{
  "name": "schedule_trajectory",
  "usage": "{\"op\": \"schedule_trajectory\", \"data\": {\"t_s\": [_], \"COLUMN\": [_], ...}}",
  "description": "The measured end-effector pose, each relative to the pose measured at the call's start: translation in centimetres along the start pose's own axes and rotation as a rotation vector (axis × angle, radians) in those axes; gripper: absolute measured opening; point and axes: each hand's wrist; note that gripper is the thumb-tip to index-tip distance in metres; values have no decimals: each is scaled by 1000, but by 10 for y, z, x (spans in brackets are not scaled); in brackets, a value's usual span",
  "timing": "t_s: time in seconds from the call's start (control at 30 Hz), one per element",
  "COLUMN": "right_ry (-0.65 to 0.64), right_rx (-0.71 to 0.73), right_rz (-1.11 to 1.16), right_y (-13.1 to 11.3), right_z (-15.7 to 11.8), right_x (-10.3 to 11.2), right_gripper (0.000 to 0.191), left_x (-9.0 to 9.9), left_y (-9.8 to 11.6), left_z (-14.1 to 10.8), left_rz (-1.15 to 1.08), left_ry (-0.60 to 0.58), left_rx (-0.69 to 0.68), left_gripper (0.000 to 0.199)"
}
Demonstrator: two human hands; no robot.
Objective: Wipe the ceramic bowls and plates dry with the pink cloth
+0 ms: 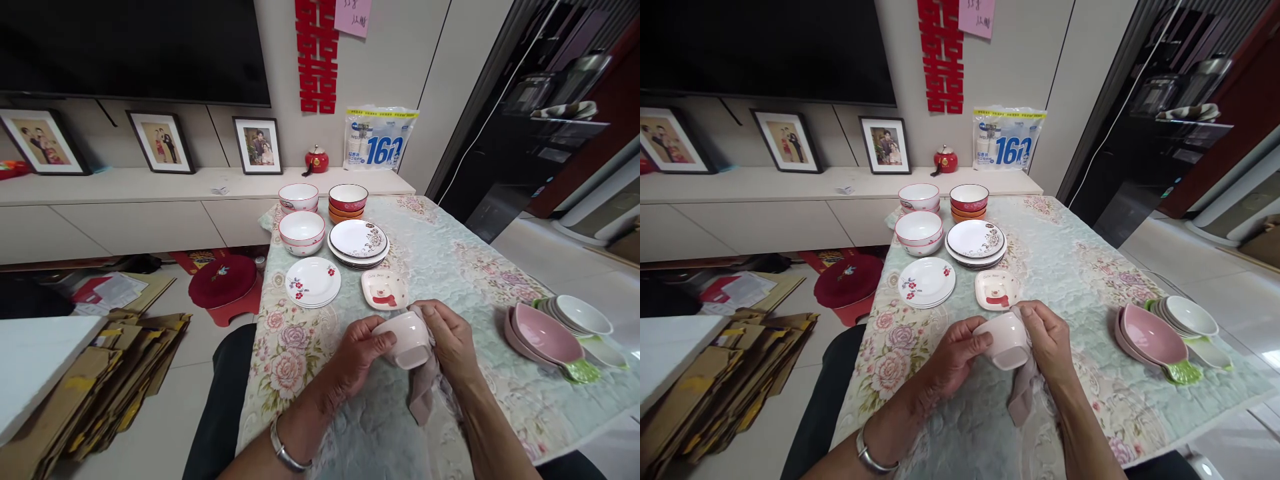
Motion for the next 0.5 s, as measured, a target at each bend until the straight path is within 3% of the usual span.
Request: {"op": "schedule_trajectory", "data": {"t_s": [0.33,0.5], "right_ry": [-26,-140], "right_rx": [703,851], "right_rz": [-530,-545], "right_y": [-23,-26], "right_z": [-17,-19], "right_x": [-23,-27], "right_gripper": [28,36], "left_x": [-5,-8], "left_y": [-7,-6], "left_z": [0,0], "left_rz": [-103,-122], "left_ry": [-37,-106], "left_rx": [-66,-142], "left_gripper": [24,22]}}
Point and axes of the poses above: each hand's wrist, its own z-axis towards the middle knuckle, its own x-axis out of the back of the hand, y = z × x, and after that the axes turned 5 degrees about y, right-handed
